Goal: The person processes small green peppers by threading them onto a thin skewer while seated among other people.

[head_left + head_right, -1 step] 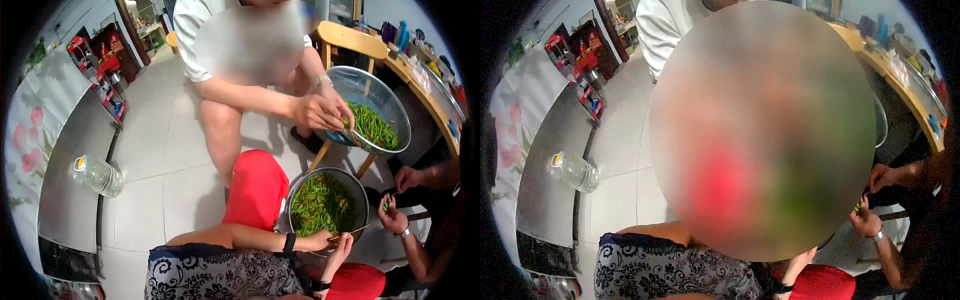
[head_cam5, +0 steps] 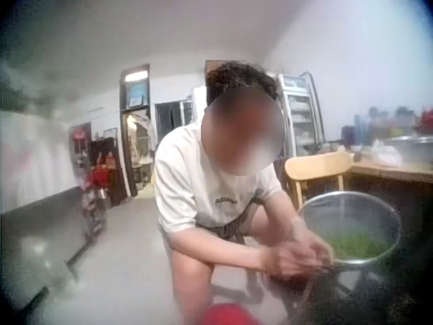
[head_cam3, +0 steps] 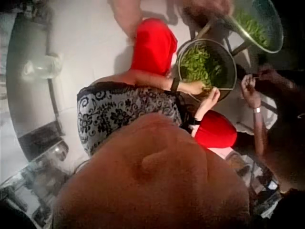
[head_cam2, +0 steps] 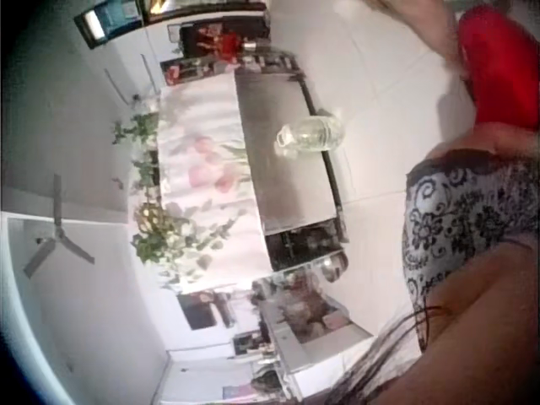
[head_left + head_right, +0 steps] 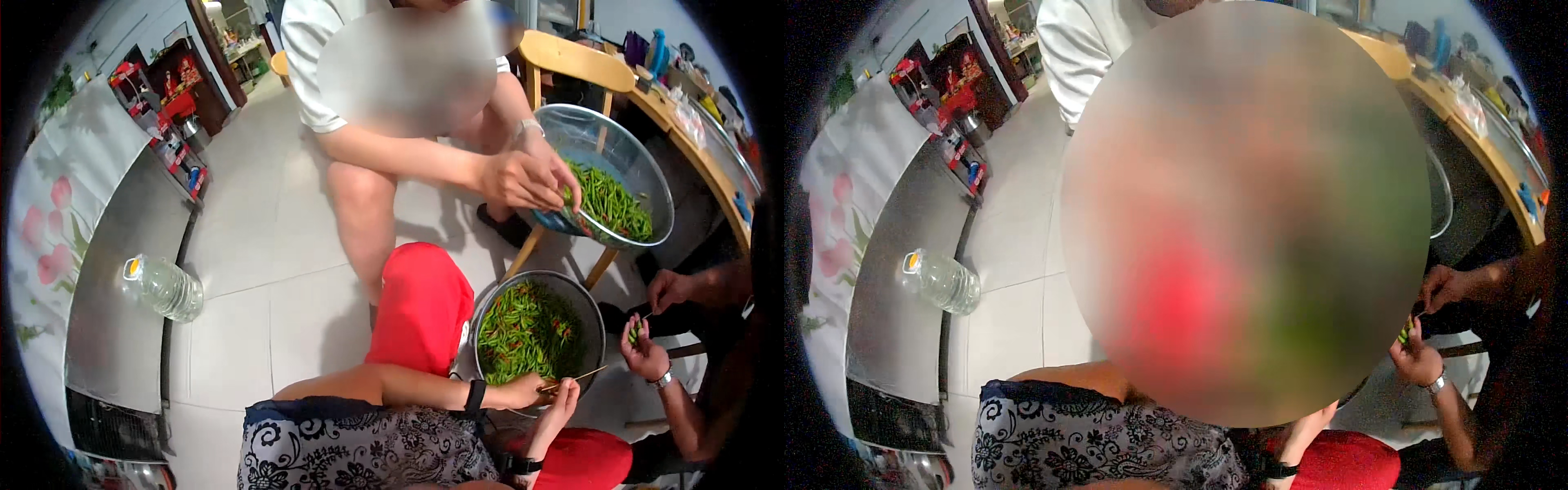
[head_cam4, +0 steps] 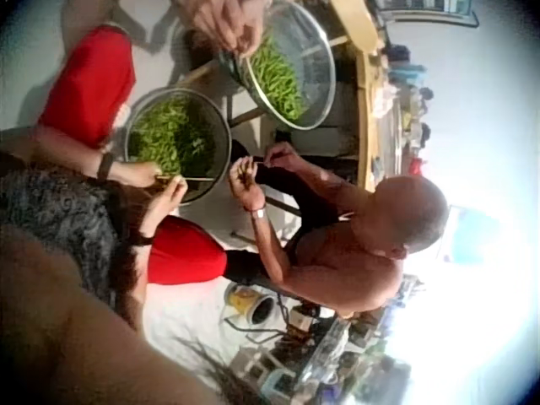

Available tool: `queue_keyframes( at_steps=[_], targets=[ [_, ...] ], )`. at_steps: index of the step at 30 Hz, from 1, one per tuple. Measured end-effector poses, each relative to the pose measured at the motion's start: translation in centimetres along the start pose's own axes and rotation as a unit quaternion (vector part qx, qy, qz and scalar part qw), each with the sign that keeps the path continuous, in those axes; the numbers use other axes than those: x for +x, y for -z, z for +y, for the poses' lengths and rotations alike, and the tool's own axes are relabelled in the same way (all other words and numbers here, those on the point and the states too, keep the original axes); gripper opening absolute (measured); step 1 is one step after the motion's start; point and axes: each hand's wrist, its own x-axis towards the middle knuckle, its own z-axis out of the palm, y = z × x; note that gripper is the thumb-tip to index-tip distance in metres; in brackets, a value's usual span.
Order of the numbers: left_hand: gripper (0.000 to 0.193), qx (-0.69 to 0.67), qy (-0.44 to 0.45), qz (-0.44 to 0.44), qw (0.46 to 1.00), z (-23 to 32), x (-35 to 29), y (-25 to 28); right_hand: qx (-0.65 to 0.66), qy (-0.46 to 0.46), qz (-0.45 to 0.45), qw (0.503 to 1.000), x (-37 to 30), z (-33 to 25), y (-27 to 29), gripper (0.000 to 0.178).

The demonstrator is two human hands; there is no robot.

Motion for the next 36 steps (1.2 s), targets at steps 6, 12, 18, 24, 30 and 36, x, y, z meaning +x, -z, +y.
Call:
queue_keyframes(
  at_steps=[6, 12, 18, 24, 30, 36],
  targets=[
    [0.02, 0.128, 0.036, -0.025, 0.991, -1.1, 0.6, 0.2, 0.006, -0.003, -0.024, 1.0, 1.0, 1.9, 1.2, 0.019],
    [0.008, 0.019, -0.04, 0.043, 0.998, -1.6, 1.0, -0.4, 0.039, -0.043, 0.002, 0.998, 0.9, 0.7, 0.3, 0.021],
    [0.019, -0.133, 0.162, -0.017, 0.978, -0.7, 1.7, 0.7, -0.065, 0.0, -0.022, 0.998, 1.7, -0.4, 0.4, 0.024],
    [0.012, -0.341, 0.143, 0.06, 0.927, 0.4, 3.7, 4.8, -0.257, 0.097, -0.006, 0.961, 0.8, -2.2, 0.2, 0.015],
    [0.01, -0.342, 0.088, 0.117, 0.928, 1.0, 4.0, 6.6, -0.379, 0.083, -0.071, 0.919, -0.4, -2.0, -1.0, 0.013],
    [0.016, -0.318, 0.092, 0.145, 0.932, 1.3, 4.0, 6.3, -0.392, 0.105, -0.058, 0.912, -0.5, -2.2, -0.9, 0.014]
  ],
)
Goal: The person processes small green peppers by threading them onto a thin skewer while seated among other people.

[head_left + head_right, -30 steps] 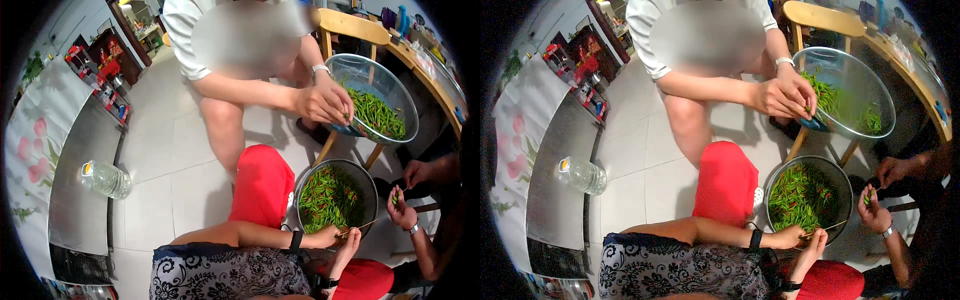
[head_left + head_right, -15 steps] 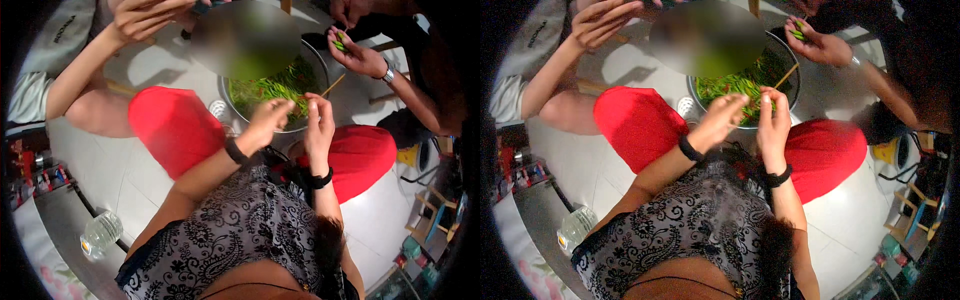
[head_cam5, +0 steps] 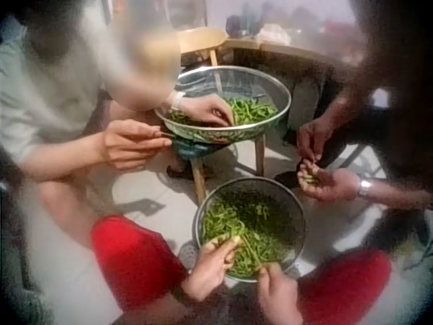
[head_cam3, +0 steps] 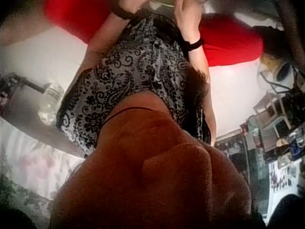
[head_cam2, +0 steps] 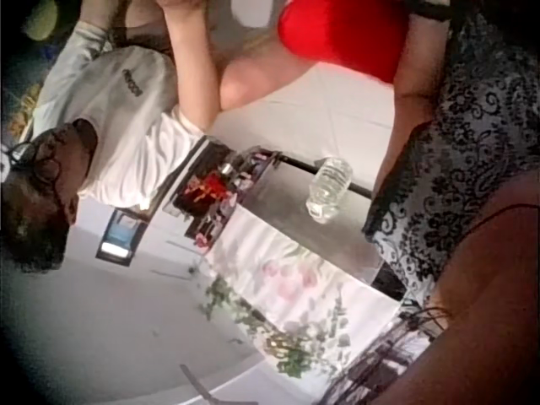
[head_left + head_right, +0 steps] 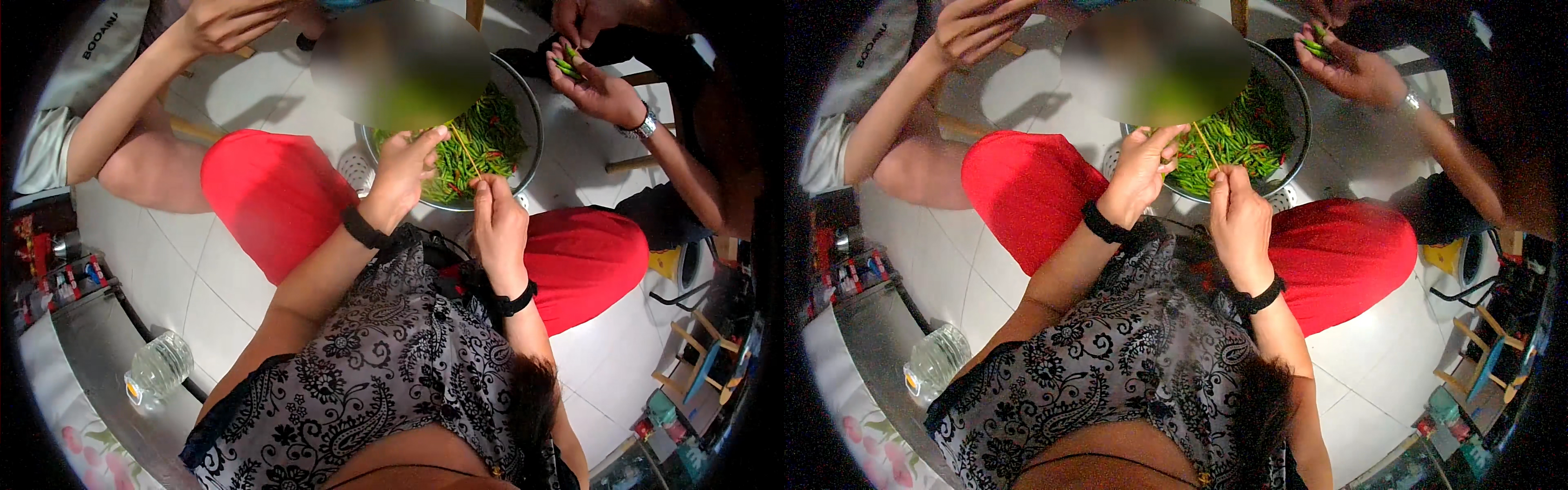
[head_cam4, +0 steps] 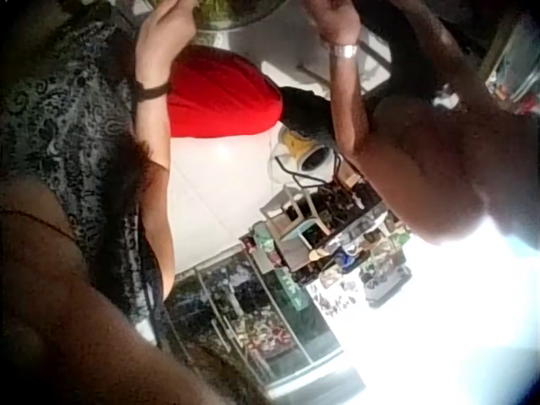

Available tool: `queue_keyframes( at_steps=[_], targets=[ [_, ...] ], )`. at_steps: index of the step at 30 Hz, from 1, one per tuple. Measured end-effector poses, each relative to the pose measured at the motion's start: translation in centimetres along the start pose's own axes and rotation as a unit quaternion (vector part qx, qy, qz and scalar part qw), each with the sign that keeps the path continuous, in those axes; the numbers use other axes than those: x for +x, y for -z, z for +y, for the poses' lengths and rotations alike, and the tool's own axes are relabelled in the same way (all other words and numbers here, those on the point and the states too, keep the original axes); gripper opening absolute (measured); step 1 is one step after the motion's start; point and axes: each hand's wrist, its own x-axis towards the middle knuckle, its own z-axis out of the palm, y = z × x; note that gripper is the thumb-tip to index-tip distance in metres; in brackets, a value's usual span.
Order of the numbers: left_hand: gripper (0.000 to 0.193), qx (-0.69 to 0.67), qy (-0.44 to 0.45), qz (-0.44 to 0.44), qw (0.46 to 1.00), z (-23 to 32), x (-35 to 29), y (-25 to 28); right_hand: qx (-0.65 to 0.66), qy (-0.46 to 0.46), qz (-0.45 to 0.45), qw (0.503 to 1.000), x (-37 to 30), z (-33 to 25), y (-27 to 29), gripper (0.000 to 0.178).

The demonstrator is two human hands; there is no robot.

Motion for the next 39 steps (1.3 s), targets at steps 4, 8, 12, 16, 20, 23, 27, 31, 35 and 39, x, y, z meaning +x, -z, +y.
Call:
queue_keyframes(
  at_steps=[4, 8, 12, 16, 20, 23, 27, 31, 35, 39],
  targets=[
    [0.019, 0.013, -0.013, 0.006, 1.0, -0.3, -0.1, -0.1, 0.001, -0.007, 0.003, 1.0, 0.0, -0.1, 0.0, 0.014],
    [0.024, 0.034, 0.005, -0.009, 0.999, -0.7, 0.3, 0.3, -0.012, -0.017, -0.002, 1.0, 0.1, 0.3, 0.0, 0.015],
    [0.028, 0.042, -0.003, 0.012, 0.999, -0.8, 0.3, 0.2, 0.016, -0.022, 0.017, 0.999, 0.0, -0.1, 0.3, 0.016],
    [0.033, 0.046, -0.015, 0.022, 0.999, -0.9, 0.4, 0.3, 0.02, -0.017, 0.019, 0.999, -0.1, -0.1, 0.5, 0.017],
    [0.02, 0.048, -0.029, 0.026, 0.998, -1.1, 0.1, 0.0, 0.013, -0.024, 0.014, 1.0, -0.1, -0.1, 0.3, 0.016],
    [0.022, 0.054, -0.057, 0.031, 0.996, -1.6, 0.2, 0.1, 0.01, -0.02, 0.014, 1.0, 0.0, -0.1, 0.5, 0.016],
    [0.028, 0.118, -0.121, 0.055, 0.984, -1.5, 0.1, -0.3, 0.001, -0.026, 0.012, 1.0, -0.1, -0.1, 0.6, 0.016],
    [0.03, 0.374, -0.337, 0.066, 0.861, -1.1, 0.4, 0.3, 0.017, -0.036, 0.023, 0.999, -0.2, -0.2, 0.6, 0.017],
    [0.026, 0.401, -0.353, 0.045, 0.844, -0.5, -0.2, -0.2, 0.026, -0.044, 0.026, 0.998, -0.3, 0.1, 0.4, 0.018],
    [0.024, 0.396, -0.36, 0.03, 0.844, -1.0, -0.2, -0.4, 0.068, -0.087, 0.012, 0.994, -0.3, 0.6, 0.1, 0.021]
  ],
)
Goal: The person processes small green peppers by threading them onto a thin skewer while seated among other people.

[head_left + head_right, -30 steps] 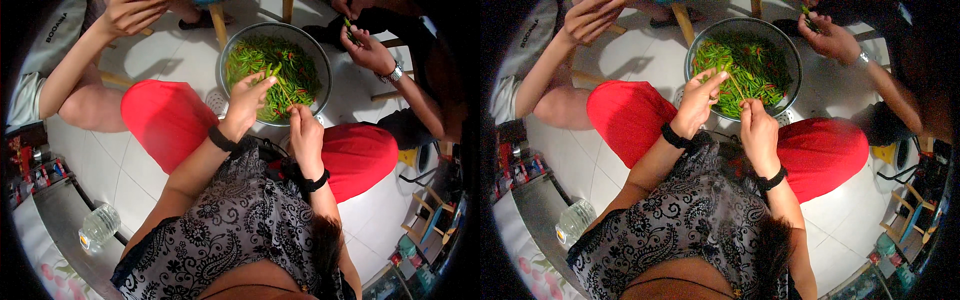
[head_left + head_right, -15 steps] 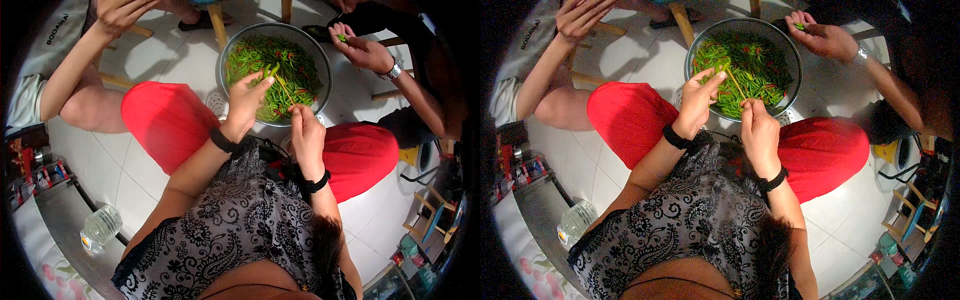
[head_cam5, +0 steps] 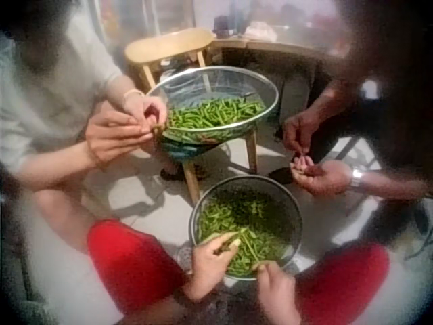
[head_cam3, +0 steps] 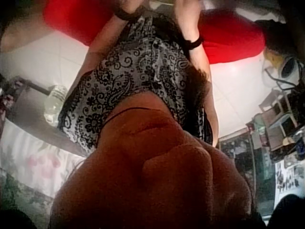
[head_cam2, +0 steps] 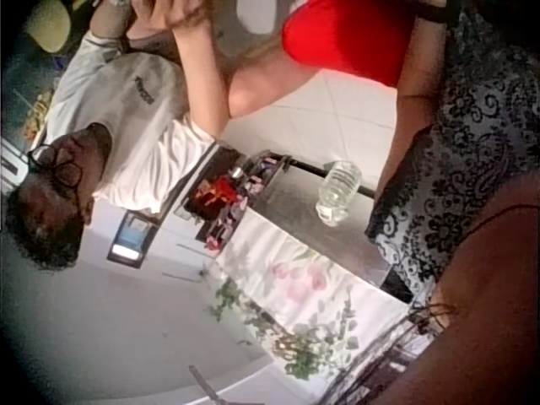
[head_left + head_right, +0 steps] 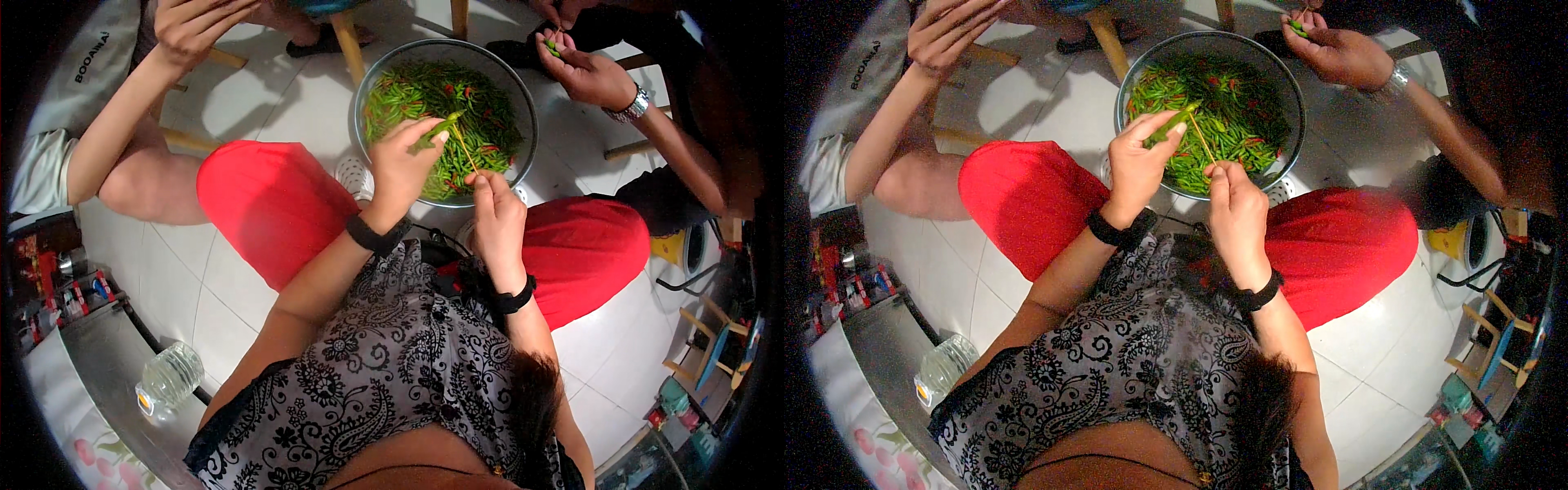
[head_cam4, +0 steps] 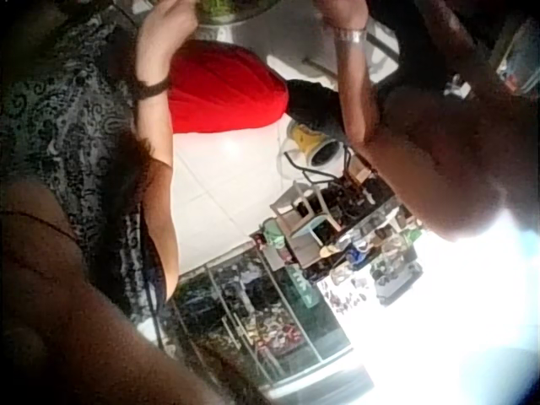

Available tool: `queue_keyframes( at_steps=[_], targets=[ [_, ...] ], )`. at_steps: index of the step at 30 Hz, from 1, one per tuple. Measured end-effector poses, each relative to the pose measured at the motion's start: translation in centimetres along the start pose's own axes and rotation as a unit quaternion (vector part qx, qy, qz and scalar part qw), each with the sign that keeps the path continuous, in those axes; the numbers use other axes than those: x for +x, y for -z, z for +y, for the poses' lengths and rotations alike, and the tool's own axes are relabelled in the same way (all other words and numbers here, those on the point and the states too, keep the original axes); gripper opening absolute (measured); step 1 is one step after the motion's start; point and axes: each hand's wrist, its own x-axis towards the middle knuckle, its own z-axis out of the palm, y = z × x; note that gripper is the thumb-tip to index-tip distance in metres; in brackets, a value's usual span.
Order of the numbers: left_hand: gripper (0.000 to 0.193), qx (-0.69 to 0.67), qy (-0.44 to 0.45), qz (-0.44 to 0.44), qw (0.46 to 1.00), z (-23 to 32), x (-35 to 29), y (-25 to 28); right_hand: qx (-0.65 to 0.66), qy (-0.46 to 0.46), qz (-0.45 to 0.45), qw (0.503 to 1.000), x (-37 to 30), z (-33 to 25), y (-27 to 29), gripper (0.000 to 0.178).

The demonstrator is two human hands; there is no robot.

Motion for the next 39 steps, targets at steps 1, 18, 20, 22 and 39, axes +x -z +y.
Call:
queue_keyframes(
  at_steps=[1, 18, 20, 22, 39],
  targets=[
    [0.024, -0.001, 0.002, -0.006, 1.0, 0.0, 0.0, -0.1, 0.013, -0.022, -0.01, 1.0, 0.1, 0.2, 0.0, 0.022],
    [0.027, -0.386, 0.334, -0.064, 0.857, 0.7, 0.3, 0.3, -0.113, 0.119, 0.021, 0.986, 0.5, -0.1, -0.7, 0.014],
    [0.026, -0.376, 0.315, -0.056, 0.87, 0.7, 0.4, 0.4, -0.124, 0.128, 0.019, 0.984, 0.5, -0.1, -0.7, 0.014],
    [0.026, -0.326, 0.274, -0.056, 0.903, 0.8, 0.7, 0.7, -0.109, 0.118, 0.02, 0.987, 0.4, -0.1, -0.7, 0.014],
    [0.037, -0.296, 0.305, -0.068, 0.903, -1.1, 0.1, 0.3, 0.003, 0.066, -0.003, 0.998, 0.9, 0.5, -0.1, 0.023]
  ],
)
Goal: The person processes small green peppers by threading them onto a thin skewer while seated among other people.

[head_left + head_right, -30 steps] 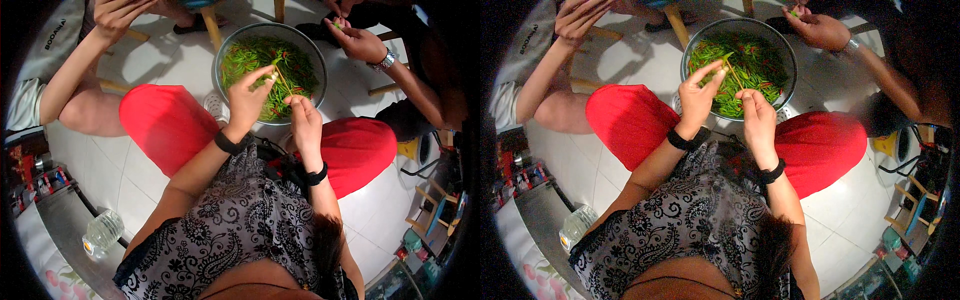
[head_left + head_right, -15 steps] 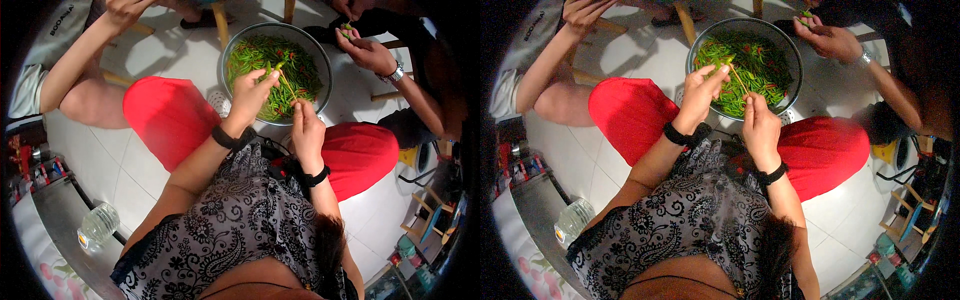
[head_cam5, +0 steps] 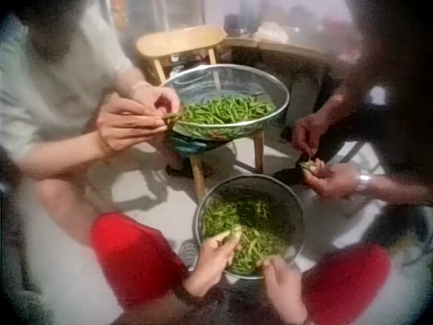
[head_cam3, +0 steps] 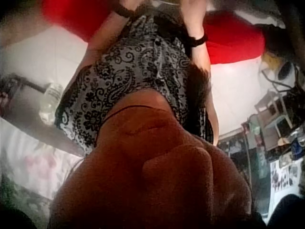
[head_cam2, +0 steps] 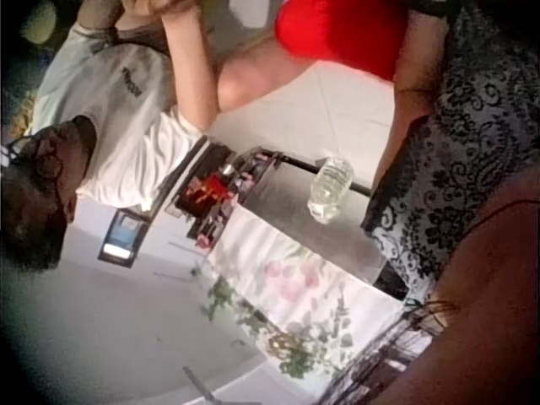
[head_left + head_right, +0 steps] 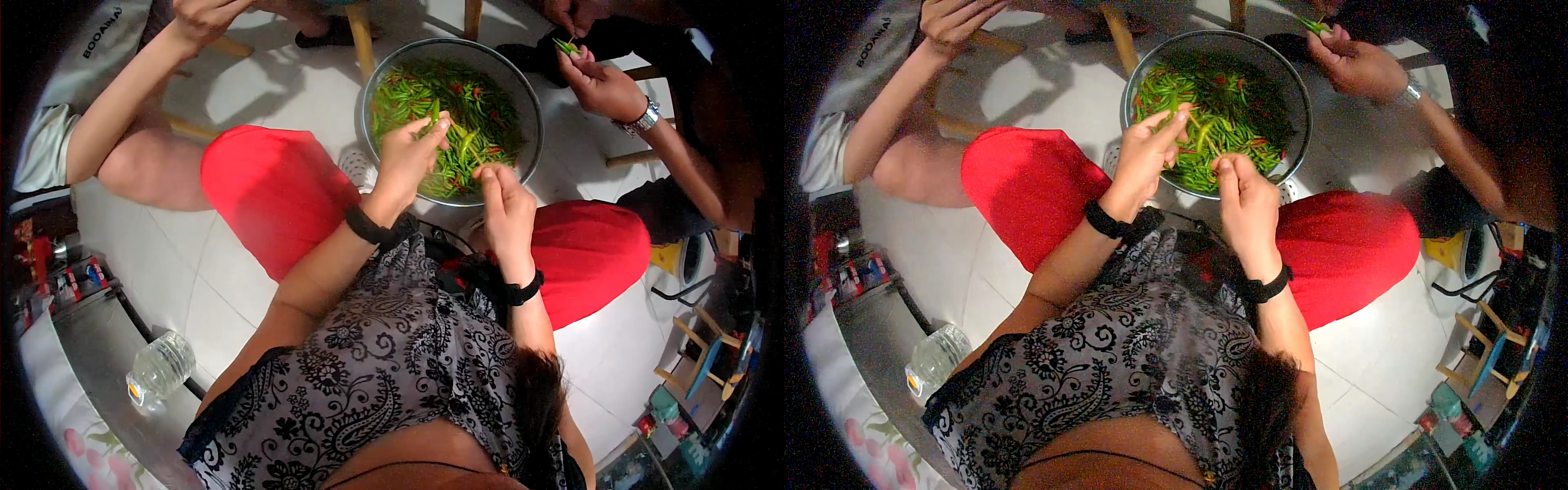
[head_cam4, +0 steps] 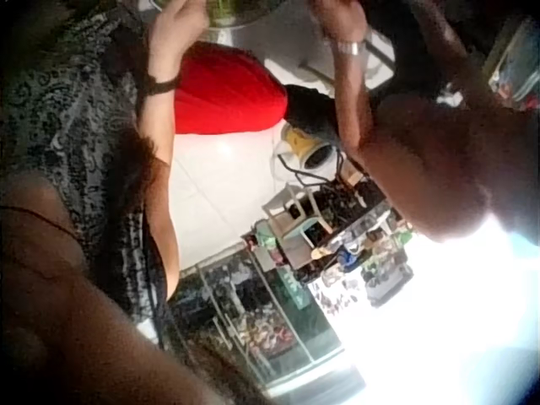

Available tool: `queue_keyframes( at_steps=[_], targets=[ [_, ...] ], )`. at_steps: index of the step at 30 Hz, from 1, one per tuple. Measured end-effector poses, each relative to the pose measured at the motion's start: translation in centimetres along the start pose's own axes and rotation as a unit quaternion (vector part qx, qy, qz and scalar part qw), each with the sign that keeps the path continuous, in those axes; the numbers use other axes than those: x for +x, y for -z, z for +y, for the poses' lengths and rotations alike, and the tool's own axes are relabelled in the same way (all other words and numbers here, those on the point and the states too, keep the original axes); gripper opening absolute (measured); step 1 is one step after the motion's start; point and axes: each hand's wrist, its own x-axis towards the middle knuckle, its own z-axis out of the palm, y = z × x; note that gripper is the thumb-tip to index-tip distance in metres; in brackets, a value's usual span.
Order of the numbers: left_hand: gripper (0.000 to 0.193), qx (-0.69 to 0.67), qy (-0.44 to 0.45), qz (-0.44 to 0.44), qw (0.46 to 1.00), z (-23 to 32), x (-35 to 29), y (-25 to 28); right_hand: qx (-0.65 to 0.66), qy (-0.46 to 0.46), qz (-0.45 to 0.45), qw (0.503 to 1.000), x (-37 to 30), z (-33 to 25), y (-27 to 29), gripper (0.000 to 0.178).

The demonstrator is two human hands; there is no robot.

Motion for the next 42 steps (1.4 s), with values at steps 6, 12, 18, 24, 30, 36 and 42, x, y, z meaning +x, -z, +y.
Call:
queue_keyframes(
  at_steps=[6, 12, 18, 24, 30, 36, 42],
  targets=[
    [0.03, 0.144, -0.077, 0.041, 0.986, 0.1, -0.1, -0.4, -0.022, 0.004, -0.012, 1.0, -0.1, -0.8, -0.1, 0.02],
    [0.03, 0.197, -0.14, 0.063, 0.968, -0.2, 0.3, -0.2, -0.034, 0.013, -0.004, 0.999, -0.3, -1.0, -0.1, 0.02],
    [0.03, 0.222, -0.132, 0.086, 0.962, 0.3, 0.1, -0.6, -0.029, 0.008, 0.004, 1.0, -0.4, -1.3, 0.0, 0.02],
    [0.03, 0.212, -0.147, 0.085, 0.963, -0.2, 0.5, -0.3, -0.043, 0.006, -0.015, 0.999, -0.4, -1.6, 0.2, 0.019],
    [0.028, 0.234, -0.153, 0.076, 0.957, 0.1, 0.3, -0.2, -0.047, 0.005, -0.012, 0.999, -0.4, -1.6, 0.2, 0.019],
    [0.03, 0.296, -0.2, 0.042, 0.933, -0.3, 0.6, 0.2, -0.041, 0.018, -0.003, 0.999, -0.4, -0.9, -0.3, 0.019],
    [0.035, 0.392, -0.243, -0.028, 0.887, -0.6, -0.5, -1.0, -0.038, -0.012, 0.012, 0.999, 0.3, 0.0, 0.1, 0.02]
  ],
)
